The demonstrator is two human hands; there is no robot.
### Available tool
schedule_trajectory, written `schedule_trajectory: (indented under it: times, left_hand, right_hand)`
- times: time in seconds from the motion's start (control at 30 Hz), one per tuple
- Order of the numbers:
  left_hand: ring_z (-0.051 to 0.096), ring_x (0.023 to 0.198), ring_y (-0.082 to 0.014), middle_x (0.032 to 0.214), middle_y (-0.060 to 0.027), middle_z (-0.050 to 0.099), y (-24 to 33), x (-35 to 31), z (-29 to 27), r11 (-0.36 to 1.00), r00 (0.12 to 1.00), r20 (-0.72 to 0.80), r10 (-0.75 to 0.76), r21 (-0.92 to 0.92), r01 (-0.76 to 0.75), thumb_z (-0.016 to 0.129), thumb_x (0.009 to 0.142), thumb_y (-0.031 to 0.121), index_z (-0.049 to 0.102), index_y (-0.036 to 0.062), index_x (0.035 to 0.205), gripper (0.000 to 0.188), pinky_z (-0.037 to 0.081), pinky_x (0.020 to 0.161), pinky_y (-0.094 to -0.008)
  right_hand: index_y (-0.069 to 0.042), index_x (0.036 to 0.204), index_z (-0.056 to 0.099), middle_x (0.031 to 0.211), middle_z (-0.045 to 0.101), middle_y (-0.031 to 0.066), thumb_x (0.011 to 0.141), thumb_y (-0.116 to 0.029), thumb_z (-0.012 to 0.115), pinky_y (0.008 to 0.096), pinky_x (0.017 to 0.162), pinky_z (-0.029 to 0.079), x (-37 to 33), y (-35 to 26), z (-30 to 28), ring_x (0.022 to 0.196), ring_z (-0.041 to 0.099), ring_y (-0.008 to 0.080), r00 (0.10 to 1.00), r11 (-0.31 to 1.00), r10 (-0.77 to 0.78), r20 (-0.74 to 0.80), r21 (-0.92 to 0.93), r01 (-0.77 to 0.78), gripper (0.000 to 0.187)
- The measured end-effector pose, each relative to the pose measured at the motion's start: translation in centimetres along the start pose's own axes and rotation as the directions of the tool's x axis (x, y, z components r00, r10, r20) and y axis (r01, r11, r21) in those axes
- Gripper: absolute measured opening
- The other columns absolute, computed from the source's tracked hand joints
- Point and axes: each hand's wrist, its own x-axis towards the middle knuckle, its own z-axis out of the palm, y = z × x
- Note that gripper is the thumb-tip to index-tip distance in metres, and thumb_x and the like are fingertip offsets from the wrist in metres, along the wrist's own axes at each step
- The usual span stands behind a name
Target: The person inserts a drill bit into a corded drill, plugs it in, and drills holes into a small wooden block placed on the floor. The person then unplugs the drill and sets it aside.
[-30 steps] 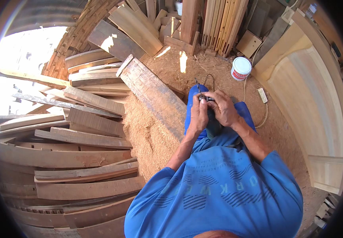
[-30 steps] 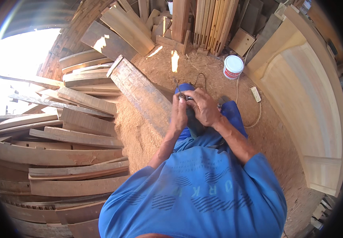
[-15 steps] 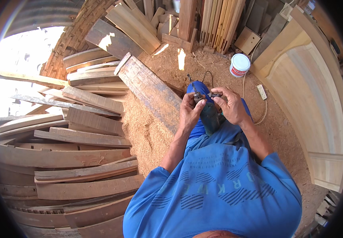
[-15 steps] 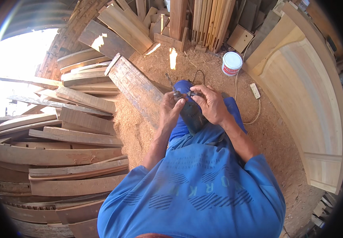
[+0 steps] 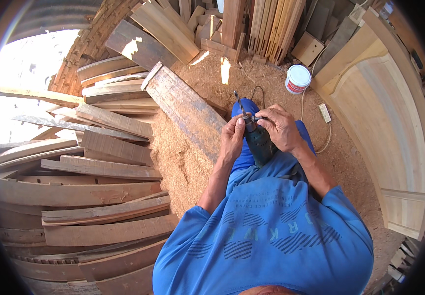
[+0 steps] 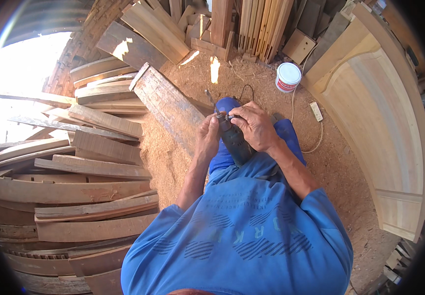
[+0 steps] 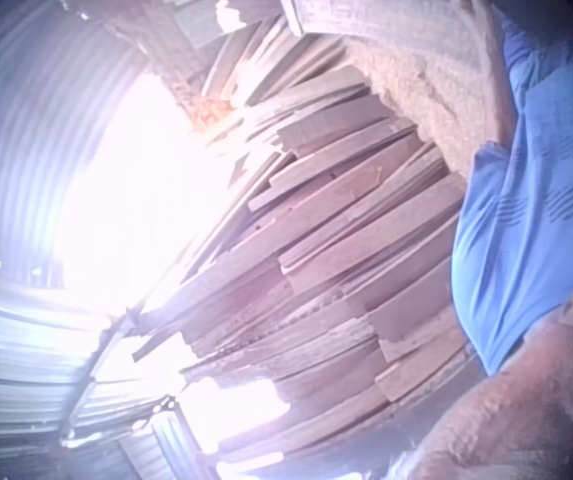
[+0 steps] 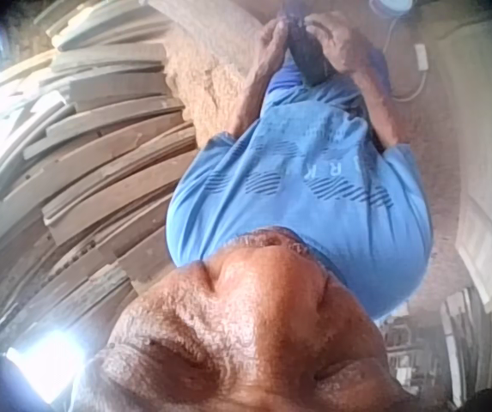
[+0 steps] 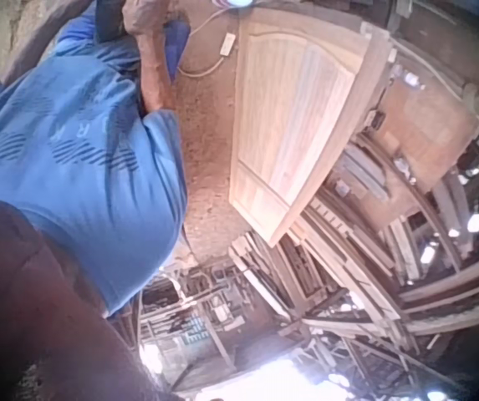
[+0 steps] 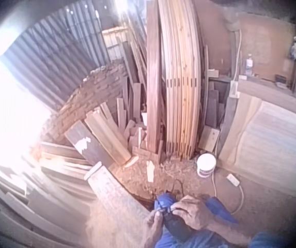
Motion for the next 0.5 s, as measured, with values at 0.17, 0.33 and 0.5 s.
schedule_trajectory:
  times: [0.17, 0.33, 0.5]
  left_hand:
    - [0.061, 0.096, -0.009, 0.103, -0.0031, 0.069, 0.7, -0.1, 0.8, 0.993, 1.0, 0.009, 0.006, 0.121, -0.007, 0.048, 0.107, 0.027, 0.06, -0.0006, 0.125, 0.035, 0.049, 0.088, -0.0261]
    - [0.059, 0.088, -0.0108, 0.093, -0.0033, 0.066, 1.1, -0.3, 3.0, 0.903, 0.988, -0.039, 0.149, 0.412, -0.12, 0.055, 0.104, 0.025, 0.057, 0.0014, 0.115, 0.026, 0.049, 0.079, -0.0281]
    - [0.061, 0.07, -0.017, 0.076, -0.0149, 0.063, -1.2, 1.4, 3.8, 0.807, 0.953, -0.103, 0.285, 0.563, -0.18, 0.058, 0.1, 0.019, 0.053, 0.002, 0.105, 0.019, 0.05, 0.062, -0.0349]
  right_hand:
    - [-0.005, 0.101, 0.067, 0.091, 0.069, 0.0116, 0.084, -0.004, 0.071, 0.0405, 0.077, 0.052, 0.3, 0.2, -0.5, 0.089, 0.063, 0.0313, 0.995, 0.992, -0.091, 0.032, -0.081, 0.093, 0.017]
    - [-0.004, 0.103, 0.066, 0.089, 0.069, 0.0155, 0.088, -0.006, 0.068, 0.0433, 0.071, 0.053, 0.5, 0.1, -1.1, 0.083, 0.065, 0.036, 0.994, 0.999, 0.01, 0.106, -0.05, -0.005, 0.015]
    - [0.001, 0.109, 0.068, 0.1, 0.071, 0.0212, 0.103, -0.03, 0.051, 0.0407, 0.08, 0.055, -0.1, 0.9, 0.0, 0.094, 0.07, 0.0367, 0.999, 0.999, 0.037, 0.02, 0.001, -0.037, 0.036]
